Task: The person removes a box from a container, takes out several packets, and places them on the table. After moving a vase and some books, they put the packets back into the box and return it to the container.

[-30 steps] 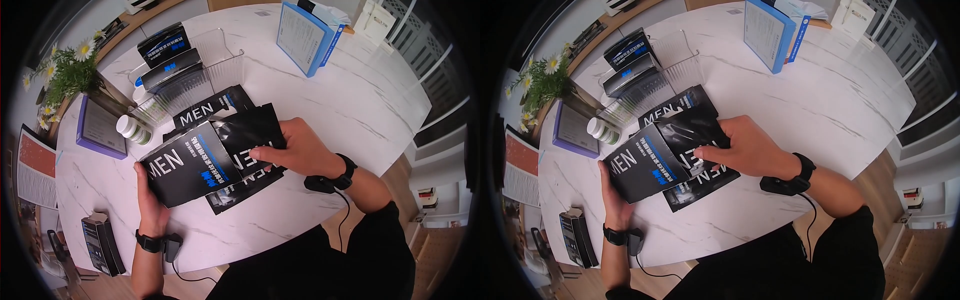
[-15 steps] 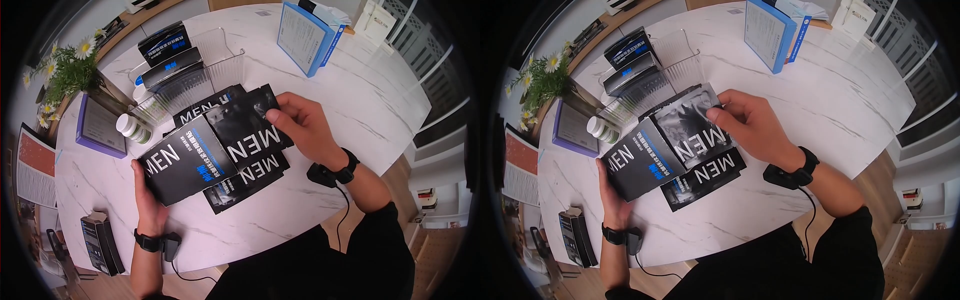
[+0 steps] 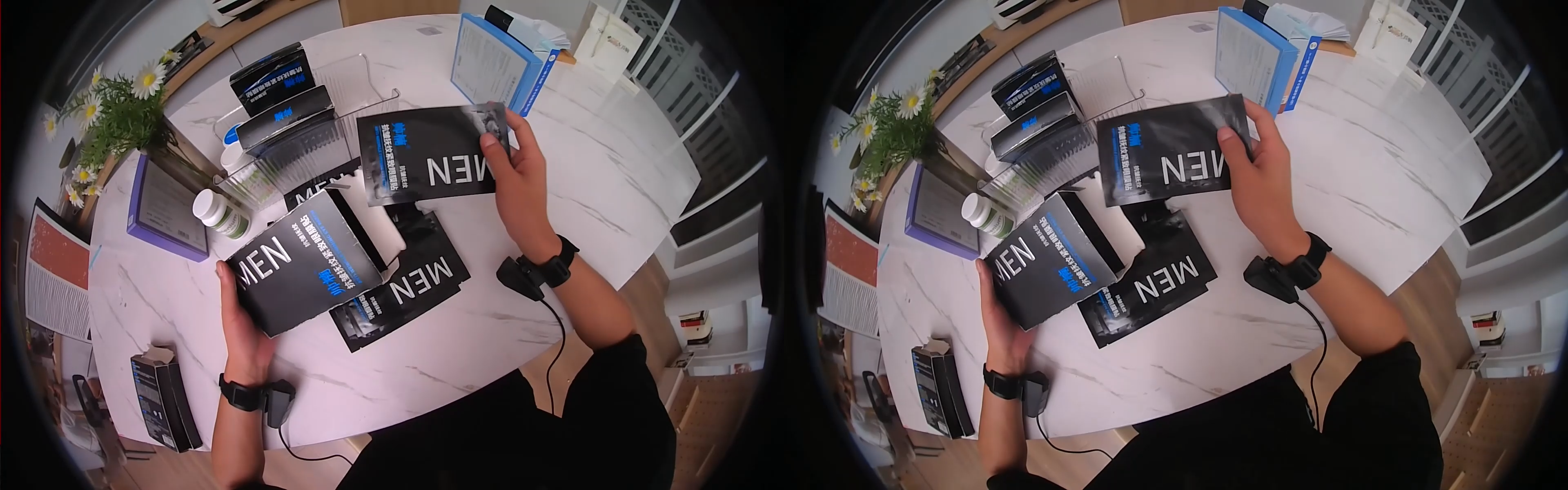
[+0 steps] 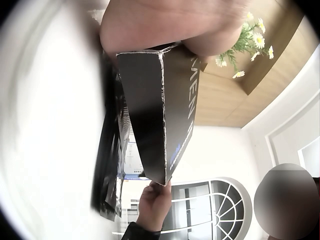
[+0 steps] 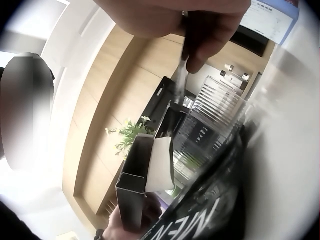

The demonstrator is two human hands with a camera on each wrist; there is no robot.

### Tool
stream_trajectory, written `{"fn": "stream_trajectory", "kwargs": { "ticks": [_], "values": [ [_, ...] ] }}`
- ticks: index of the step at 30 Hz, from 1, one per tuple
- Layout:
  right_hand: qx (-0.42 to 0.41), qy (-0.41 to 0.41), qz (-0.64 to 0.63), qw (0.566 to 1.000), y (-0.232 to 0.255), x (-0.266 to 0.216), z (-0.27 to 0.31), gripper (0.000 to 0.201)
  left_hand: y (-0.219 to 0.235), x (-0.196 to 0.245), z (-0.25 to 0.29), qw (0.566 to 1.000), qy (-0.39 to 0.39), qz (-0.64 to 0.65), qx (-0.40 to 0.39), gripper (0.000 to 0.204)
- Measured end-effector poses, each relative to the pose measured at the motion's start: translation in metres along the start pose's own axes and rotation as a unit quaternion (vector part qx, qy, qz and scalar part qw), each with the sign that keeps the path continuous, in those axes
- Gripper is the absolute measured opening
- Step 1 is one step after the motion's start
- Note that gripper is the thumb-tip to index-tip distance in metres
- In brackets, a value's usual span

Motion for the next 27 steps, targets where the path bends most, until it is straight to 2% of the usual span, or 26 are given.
{"fn": "stream_trajectory", "kwargs": {
  "ticks": [1,4,7,10,13,16,19,22,27],
  "values": [
    [-0.016,0.031,0.023,0.999,0.001,0.002,-0.002,0.045,0.001,-0.001,0.0,1.0,0.003,-0.001,-0.003,0.053],
    [-0.007,0.038,0.05,0.998,0.0,0.004,-0.004,0.051,0.006,0.0,-0.001,1.0,0.003,-0.002,-0.004,0.053],
    [-0.042,-0.053,0.108,0.992,0.002,-0.009,0.001,0.054,0.003,-0.001,-0.001,1.0,0.0,0.002,-0.002,0.053],
    [-0.003,-0.019,0.063,0.998,0.001,-0.015,0.001,0.053,-0.002,-0.001,0.0,1.0,-0.002,0.005,-0.006,0.053],
    [0.004,-0.025,0.059,0.998,0.001,-0.017,0.001,0.053,0.004,0.0,-0.001,1.0,-0.003,0.009,0.001,0.053],
    [0.044,0.022,0.047,0.998,0.009,-0.009,-0.005,0.042,0.003,0.0,-0.002,1.0,-0.001,0.013,-0.006,0.052],
    [0.002,-0.034,0.135,0.99,0.021,-0.001,-0.016,0.032,0.003,0.0,-0.002,1.0,-0.004,0.015,-0.01,0.053],
    [0.036,0.064,0.133,0.988,0.028,0.01,-0.026,0.027,0.003,-0.001,-0.002,1.0,-0.002,0.016,-0.011,0.053],
    [0.044,0.036,0.119,0.991,0.031,0.011,-0.026,0.026,0.003,0.0,-0.002,1.0,0.003,0.015,-0.009,0.054]
  ]
}}
Point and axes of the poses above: each hand's wrist, its own z-axis away from the middle knuckle, its own y-axis out of the back of the hand, x = y × z, the point moved 5 cm from there along -z, towards the middle knuckle, and after that the axes turned 3 degrees about -z, right-handed, at the moved point
